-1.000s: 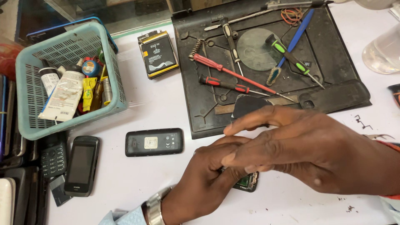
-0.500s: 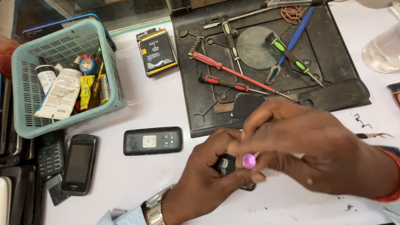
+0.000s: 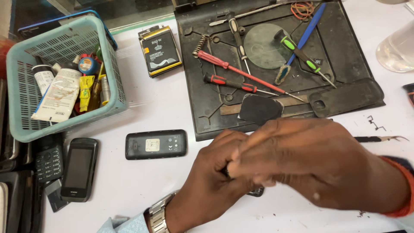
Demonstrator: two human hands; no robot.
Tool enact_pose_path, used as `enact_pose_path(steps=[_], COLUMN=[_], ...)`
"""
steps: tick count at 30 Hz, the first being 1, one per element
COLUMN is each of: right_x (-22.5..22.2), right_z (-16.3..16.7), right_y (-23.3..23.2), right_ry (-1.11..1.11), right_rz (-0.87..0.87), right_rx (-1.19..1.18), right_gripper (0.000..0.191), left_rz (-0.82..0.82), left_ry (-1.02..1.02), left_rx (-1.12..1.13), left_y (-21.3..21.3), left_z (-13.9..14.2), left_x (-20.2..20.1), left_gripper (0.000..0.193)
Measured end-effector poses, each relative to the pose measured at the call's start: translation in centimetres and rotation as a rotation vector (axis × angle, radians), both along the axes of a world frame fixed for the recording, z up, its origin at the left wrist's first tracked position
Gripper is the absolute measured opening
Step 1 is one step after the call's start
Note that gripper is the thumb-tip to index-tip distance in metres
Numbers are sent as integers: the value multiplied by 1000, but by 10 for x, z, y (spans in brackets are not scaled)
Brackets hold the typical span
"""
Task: The person disassembles a black feature phone, removes the back cover and battery, and uses a screwdriver and a small metal tool to pry and adjust internal components. The person then reassembles the phone and sets it aside before beginning work on a second phone.
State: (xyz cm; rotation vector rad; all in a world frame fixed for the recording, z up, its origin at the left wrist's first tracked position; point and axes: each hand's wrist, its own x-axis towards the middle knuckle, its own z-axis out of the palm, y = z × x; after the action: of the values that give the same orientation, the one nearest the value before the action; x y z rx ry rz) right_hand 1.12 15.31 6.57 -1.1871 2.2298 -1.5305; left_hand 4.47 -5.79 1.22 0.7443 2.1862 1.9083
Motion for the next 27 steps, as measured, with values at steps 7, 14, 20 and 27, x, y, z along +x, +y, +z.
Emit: enact_pose_path(steps=[7,14,20,27], right_x=[-10,-6,-6,-7], right_z=[-4,-2,9,5], right_y=[6,6,4,-5], right_ry=[263,203,233,266], right_rz=[61,109,194,197], right_rx=[26,25,83,-13], right_gripper=[38,35,40,30], left_rz=[-9,-66,-84,-38], left_ry=[-62,-19,-101,-240], left_rx=[69,23,79,4], left_y=[2,0,0,3], left_z=[-1,5,-2,-3], left_x=[1,-2,2,2], left_gripper=[24,37,26,19])
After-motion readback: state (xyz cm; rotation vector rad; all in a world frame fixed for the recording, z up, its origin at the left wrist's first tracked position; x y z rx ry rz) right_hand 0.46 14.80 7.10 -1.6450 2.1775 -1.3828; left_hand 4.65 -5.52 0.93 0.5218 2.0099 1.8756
